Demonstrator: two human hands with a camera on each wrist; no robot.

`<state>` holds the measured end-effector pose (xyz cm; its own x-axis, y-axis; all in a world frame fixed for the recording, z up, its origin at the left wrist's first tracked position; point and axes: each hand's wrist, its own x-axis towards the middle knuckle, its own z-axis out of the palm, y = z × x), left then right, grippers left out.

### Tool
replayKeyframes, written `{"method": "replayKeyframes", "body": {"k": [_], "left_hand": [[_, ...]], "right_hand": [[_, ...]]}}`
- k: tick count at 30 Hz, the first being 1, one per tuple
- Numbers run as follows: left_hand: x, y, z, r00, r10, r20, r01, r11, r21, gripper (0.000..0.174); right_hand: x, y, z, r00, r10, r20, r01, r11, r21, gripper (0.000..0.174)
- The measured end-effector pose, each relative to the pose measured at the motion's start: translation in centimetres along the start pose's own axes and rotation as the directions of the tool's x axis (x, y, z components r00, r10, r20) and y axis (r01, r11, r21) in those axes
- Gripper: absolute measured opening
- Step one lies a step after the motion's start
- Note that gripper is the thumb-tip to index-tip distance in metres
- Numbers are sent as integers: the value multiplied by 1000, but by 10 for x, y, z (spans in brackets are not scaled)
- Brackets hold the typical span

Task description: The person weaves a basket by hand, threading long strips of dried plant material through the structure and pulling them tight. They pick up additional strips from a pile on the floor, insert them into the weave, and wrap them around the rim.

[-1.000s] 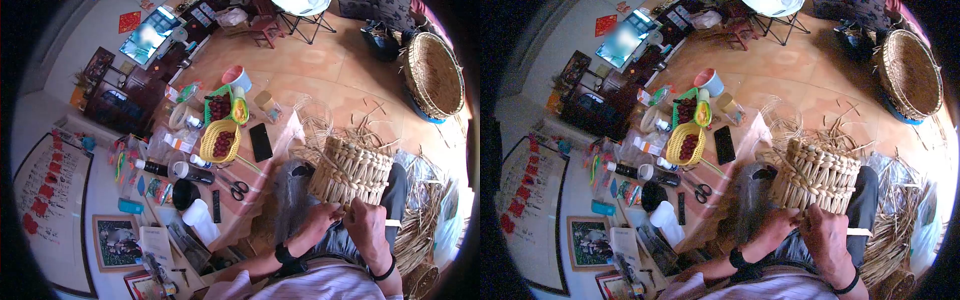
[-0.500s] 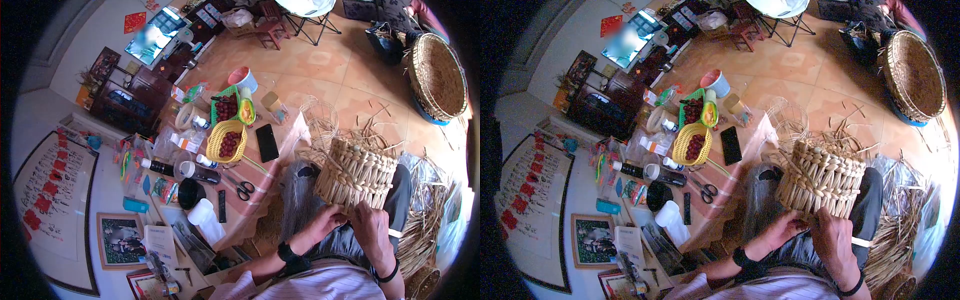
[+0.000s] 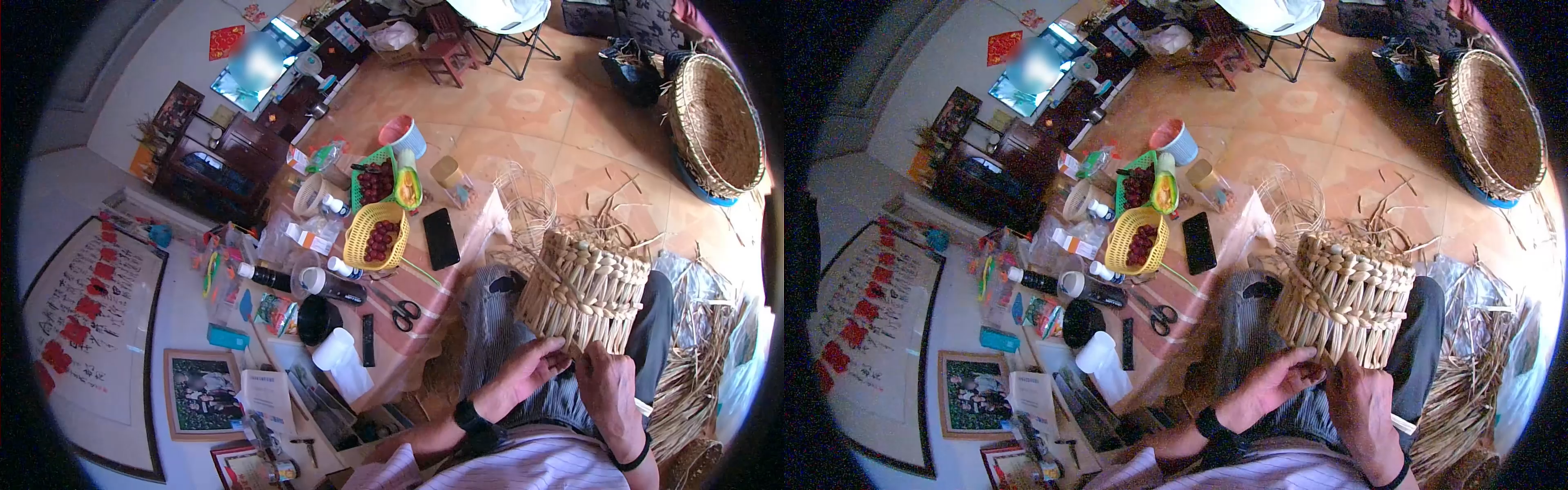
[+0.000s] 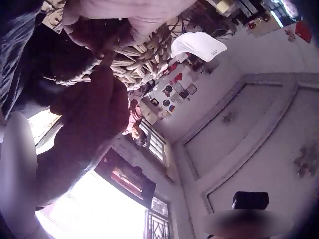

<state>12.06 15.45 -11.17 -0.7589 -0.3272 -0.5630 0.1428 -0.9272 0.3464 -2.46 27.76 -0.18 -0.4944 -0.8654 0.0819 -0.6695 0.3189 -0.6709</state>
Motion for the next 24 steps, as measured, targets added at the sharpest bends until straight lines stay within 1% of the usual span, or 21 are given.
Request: {"method": "replayKeyframes", "body": {"k": [2,4,6,7,8,10,12,14,15,17,18,19,20,21,22,23,24], "left_hand": [[1,1,-2,999,8,34,-9,1000,27,23],[-2,6,3,998,15,67,-20,998,63,24],[10,1,-21,988,-7,156,-4,998,66,28],[13,2,-24,979,-18,202,4,998,69,31],[15,1,-27,976,9,218,-32,994,102,32],[13,2,-22,966,61,249,-104,981,162,34],[18,-1,-29,941,96,324,-136,985,104,37],[20,-6,-33,931,132,340,-197,966,165,39],[15,-7,-23,934,153,321,-241,937,253,39],[21,-13,-33,934,177,309,-308,838,450,40],[34,-17,-47,932,174,317,-331,763,556,41],[39,-24,-61,934,188,303,-326,798,508,42],[35,-20,-53,936,202,290,-321,829,458,43],[26,-19,-47,944,215,251,-272,936,224,44],[17,-16,-43,954,212,214,-273,909,314,45],[9,-13,-39,962,209,176,-265,876,403,46],[8,-10,-40,953,235,193,-304,762,571,50]], "right_hand": [[-1,1,0,999,21,-28,-20,999,27,19],[0,4,2,1000,13,-24,-13,1000,15,18],[2,6,6,999,-18,-34,18,1000,-1,17],[4,7,9,998,-43,-48,43,999,-11,17],[6,7,10,996,-68,-62,67,998,-21,18],[10,1,4,998,-59,-20,58,996,-67,18],[13,-1,-1,998,-68,10,69,993,-100,19],[15,-1,-4,995,-96,31,99,988,-117,19],[17,-2,-7,993,-113,38,117,984,-134,19],[19,-4,-13,988,-146,59,154,974,-165,18],[20,-3,-12,985,-169,36,172,974,-145,17],[22,0,-9,982,-190,11,190,974,-126,16],[24,2,-5,978,-208,-12,205,973,-110,15],[26,6,1,977,-212,4,211,970,-116,15],[24,12,5,981,-192,27,193,971,-139,15],[23,12,3,984,-166,58,172,979,-113,14],[22,22,8,983,-178,36,181,979,-94,14]]}}
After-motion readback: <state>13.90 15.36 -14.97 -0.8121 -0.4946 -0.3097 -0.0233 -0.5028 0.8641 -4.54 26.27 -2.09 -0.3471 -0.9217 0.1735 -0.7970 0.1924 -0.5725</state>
